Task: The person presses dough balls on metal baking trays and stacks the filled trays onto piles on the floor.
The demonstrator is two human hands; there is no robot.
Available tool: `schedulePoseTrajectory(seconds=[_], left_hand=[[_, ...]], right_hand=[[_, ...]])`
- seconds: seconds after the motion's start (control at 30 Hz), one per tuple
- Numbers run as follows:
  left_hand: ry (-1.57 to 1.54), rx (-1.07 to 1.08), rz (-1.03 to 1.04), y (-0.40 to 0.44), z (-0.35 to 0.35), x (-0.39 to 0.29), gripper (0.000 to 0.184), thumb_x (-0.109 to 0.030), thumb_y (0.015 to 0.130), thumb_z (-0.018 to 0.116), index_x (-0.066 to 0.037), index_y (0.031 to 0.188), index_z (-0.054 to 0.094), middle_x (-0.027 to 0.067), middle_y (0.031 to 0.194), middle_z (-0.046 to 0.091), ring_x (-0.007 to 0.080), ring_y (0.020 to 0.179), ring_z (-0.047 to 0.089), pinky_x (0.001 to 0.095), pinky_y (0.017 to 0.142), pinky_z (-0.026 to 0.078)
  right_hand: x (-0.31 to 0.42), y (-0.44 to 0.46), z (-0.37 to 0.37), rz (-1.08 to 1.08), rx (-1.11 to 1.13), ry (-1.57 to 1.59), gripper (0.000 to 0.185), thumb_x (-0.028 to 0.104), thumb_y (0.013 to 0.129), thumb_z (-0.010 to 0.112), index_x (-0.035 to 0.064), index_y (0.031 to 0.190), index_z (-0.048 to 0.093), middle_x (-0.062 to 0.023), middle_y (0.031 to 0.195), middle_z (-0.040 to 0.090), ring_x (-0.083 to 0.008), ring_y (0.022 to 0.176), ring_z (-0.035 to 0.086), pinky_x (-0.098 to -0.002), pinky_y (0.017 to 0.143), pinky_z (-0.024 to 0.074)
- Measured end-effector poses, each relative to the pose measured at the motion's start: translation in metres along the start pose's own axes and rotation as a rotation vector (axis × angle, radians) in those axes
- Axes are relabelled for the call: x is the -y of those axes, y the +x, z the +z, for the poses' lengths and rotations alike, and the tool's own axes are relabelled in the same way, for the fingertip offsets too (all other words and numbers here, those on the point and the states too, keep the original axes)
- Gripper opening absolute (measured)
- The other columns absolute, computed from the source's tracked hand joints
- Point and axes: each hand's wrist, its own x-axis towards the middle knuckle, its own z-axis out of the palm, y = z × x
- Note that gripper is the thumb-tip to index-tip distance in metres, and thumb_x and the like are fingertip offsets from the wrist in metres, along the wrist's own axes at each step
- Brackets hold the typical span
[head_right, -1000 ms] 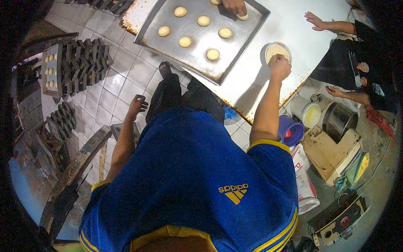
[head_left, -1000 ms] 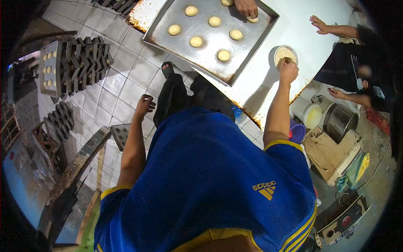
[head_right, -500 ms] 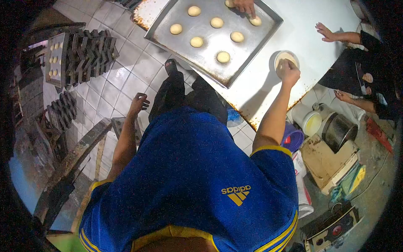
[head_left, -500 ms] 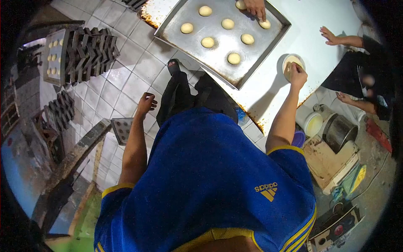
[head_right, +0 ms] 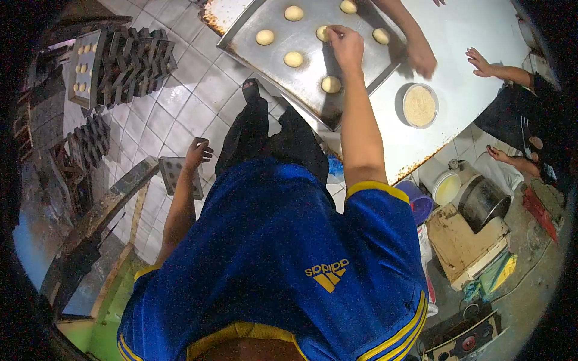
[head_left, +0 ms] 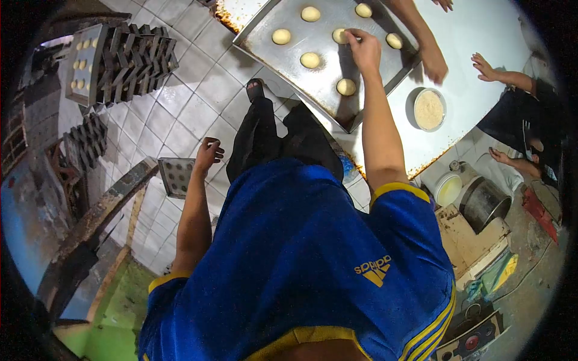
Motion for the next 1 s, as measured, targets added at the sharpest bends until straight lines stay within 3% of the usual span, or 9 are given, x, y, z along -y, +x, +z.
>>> schedulePoseTrajectory(seconds=[0.1, 0.2, 0.3, 0.43, 0.6, 0.7, 0.77, 0.83, 1.0], left_hand=[[-0.040, -0.013, 0.008, -0.004, -0.008, 0.008, 0.032, -0.032, 0.102, 0.061, -0.007, 0.122, 0.055, 0.0123, 0.090, 0.071, 0.0193, 0.073, 0.067, 0.0334, 0.062, 0.054], [-0.061, -0.031, -0.022, -0.006, -0.011, 0.021, 0.029, -0.030, 0.103, 0.060, -0.008, 0.122, 0.055, 0.0127, 0.090, 0.071, 0.0193, 0.073, 0.068, 0.0339, 0.062, 0.054], [-0.053, -0.033, -0.040, -0.008, -0.008, 0.037, 0.027, -0.028, 0.104, 0.059, -0.009, 0.121, 0.056, 0.0133, 0.090, 0.072, 0.0201, 0.073, 0.068, 0.0348, 0.062, 0.054], [-0.043, 0.003, -0.107, -0.009, 0.002, 0.045, 0.027, -0.029, 0.103, 0.060, -0.010, 0.121, 0.055, 0.0132, 0.089, 0.072, 0.0210, 0.072, 0.067, 0.0357, 0.063, 0.054], [-0.001, 0.044, -0.088, 0.006, 0.007, 0.032, 0.028, -0.030, 0.102, 0.060, -0.010, 0.121, 0.056, 0.0119, 0.087, 0.072, 0.0205, 0.071, 0.068, 0.0367, 0.063, 0.054], [0.026, 0.037, -0.060, 0.011, 0.012, 0.012, 0.028, -0.030, 0.102, 0.059, -0.009, 0.120, 0.056, 0.0114, 0.089, 0.072, 0.0198, 0.072, 0.068, 0.0358, 0.064, 0.055], [0.048, 0.047, -0.024, 0.008, 0.015, -0.004, 0.029, -0.031, 0.102, 0.059, -0.008, 0.121, 0.056, 0.0110, 0.090, 0.071, 0.0192, 0.073, 0.067, 0.0348, 0.064, 0.054], [0.052, 0.058, -0.011, 0.010, 0.017, -0.015, 0.030, -0.030, 0.103, 0.059, -0.008, 0.121, 0.055, 0.0110, 0.089, 0.071, 0.0190, 0.073, 0.067, 0.0345, 0.064, 0.054], [0.072, 0.078, -0.002, 0.012, 0.019, -0.025, 0.031, -0.030, 0.103, 0.058, -0.006, 0.123, 0.055, 0.0109, 0.088, 0.071, 0.0186, 0.073, 0.066, 0.0340, 0.064, 0.053]], right_hand=[[-0.015, 0.019, 0.019, -0.295, -0.040, -0.451, 0.022, 0.029, 0.092, 0.071, 0.0107, 0.100, 0.081, -0.0113, 0.092, 0.076, -0.0331, 0.089, 0.068, -0.0437, 0.080, 0.0520], [-0.018, 0.011, 0.028, -0.369, -0.028, -0.636, 0.022, 0.030, 0.095, 0.067, 0.0131, 0.101, 0.079, -0.0081, 0.098, 0.075, -0.0298, 0.094, 0.064, -0.0449, 0.082, 0.0480], [-0.005, -0.013, 0.032, -0.407, -0.089, -0.659, 0.026, 0.034, 0.097, 0.063, 0.0132, 0.104, 0.078, -0.0051, 0.109, 0.073, -0.0281, 0.100, 0.062, -0.0462, 0.086, 0.0459], [0.001, -0.044, 0.030, -0.386, -0.083, -0.707, 0.041, 0.040, 0.099, 0.059, 0.0112, 0.127, 0.070, -0.0078, 0.119, 0.070, -0.0310, 0.107, 0.061, -0.0480, 0.093, 0.0448], [-0.012, -0.047, -0.041, -0.109, -0.152, -0.198, 0.045, 0.035, 0.100, 0.060, 0.0055, 0.133, 0.065, -0.0173, 0.128, 0.067, -0.0381, 0.119, 0.059, -0.0490, 0.104, 0.0432], [-0.044, -0.066, -0.118, 0.228, -0.457, -0.250, 0.038, 0.026, 0.097, 0.063, 0.0001, 0.124, 0.070, -0.0238, 0.119, 0.069, -0.0392, 0.111, 0.064, -0.0469, 0.100, 0.0477], [-0.106, -0.087, -0.160, 0.273, -0.583, -0.481, 0.031, 0.031, 0.092, 0.069, 0.0080, 0.110, 0.079, -0.0186, 0.104, 0.076, -0.0376, 0.098, 0.071, -0.0465, 0.090, 0.0555], [-0.125, -0.104, -0.183, 0.512, -0.449, -0.717, 0.029, 0.038, 0.091, 0.071, 0.0158, 0.107, 0.081, -0.0168, 0.101, 0.077, -0.0379, 0.094, 0.072, -0.0473, 0.085, 0.0577], [-0.161, -0.114, -0.193, 0.556, -0.236, -0.852, 0.026, 0.042, 0.089, 0.072, 0.0240, 0.105, 0.082, -0.0137, 0.099, 0.078, -0.0375, 0.091, 0.073, -0.0476, 0.081, 0.0595]])
